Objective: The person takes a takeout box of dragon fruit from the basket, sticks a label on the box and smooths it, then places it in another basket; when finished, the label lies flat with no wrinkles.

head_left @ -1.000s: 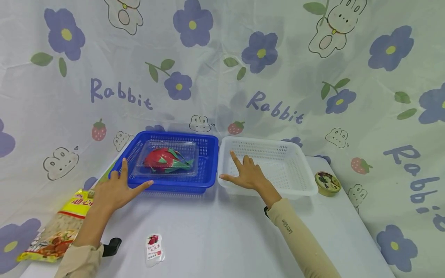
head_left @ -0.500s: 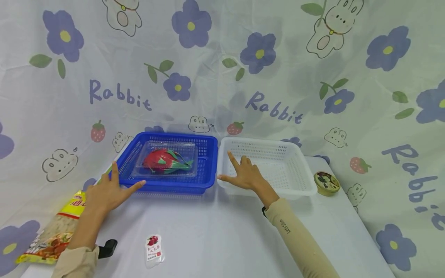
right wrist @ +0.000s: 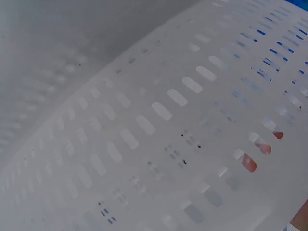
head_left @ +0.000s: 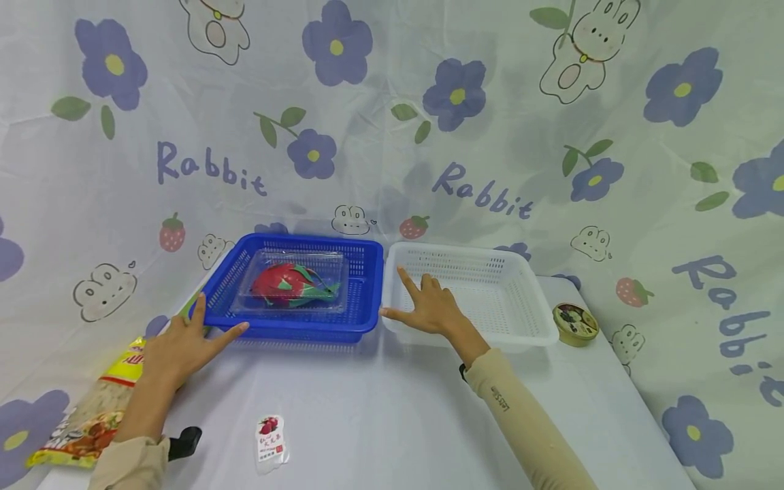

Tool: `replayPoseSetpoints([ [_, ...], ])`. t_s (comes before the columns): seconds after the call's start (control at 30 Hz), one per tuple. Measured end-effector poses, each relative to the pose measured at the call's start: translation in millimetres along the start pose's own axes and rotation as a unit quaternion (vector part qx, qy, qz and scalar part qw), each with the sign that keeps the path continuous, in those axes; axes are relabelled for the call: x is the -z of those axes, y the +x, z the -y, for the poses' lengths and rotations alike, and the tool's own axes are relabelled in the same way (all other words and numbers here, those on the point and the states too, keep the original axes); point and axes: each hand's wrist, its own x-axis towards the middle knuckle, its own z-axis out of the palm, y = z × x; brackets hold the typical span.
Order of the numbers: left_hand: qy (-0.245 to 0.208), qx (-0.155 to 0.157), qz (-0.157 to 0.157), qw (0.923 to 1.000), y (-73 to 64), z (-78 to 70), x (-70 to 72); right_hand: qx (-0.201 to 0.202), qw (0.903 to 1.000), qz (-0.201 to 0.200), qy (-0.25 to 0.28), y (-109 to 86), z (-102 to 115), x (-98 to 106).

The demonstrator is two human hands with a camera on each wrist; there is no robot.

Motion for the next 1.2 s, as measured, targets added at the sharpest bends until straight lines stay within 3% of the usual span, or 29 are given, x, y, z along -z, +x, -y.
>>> replayPoseSetpoints([
  [0.53, -0.007, 0.021, 0.040, 0.9990, 9.0, 7.4, -0.9, 0.017, 0.9998, -0.004, -0.010, 3.4, 10.2, 1.5],
  [1.2, -0.018, 0.020, 0.064, 0.9976, 12.6, 6.4, -0.8, 0.023, 0.9997, 0.003, -0.004, 20.0, 33.5, 0.5],
])
